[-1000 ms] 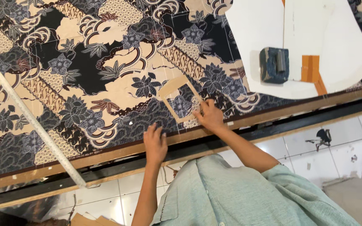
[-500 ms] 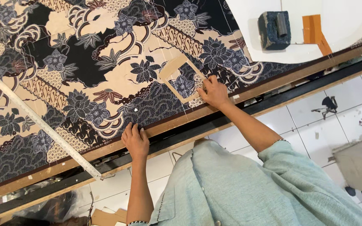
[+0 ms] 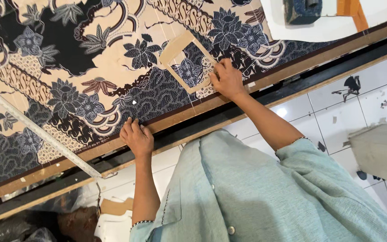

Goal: The person measures a patterned fabric on a table using a ruler and marks it with a white marker. They then place a cardboard template on the fabric and trace around it with the marker.

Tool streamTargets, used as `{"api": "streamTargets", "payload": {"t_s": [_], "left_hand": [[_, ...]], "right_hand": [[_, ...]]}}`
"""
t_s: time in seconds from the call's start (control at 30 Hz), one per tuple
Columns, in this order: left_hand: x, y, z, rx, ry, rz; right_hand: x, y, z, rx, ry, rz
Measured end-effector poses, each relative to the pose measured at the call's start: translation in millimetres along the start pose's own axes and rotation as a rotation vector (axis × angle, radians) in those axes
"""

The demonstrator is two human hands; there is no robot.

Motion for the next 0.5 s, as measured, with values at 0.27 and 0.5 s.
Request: {"api": "streamTargets", "payload": {"t_s": [0.27, 0.5], "left_hand": [[-18.7, 9.5, 6.8, 0.006, -0.076, 0.044], [-21.9, 9.8, 21.7, 0.108, -0.105, 0.137]], "right_hand": [[0.5, -1.3, 2.4, -0.006, -0.004, 0.013], [-1.3, -2.9, 3.0, -0.038, 0.006, 0.022]]}}
Point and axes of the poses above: each hand's wrist, its own z-axis towards the middle knuckle, its own y-axis out of the palm, x = y × z, the point moved 9 cm from there along z, towards the middle knuckle, and after that the axes turned 8 degrees about y, right-handed, at the moved point
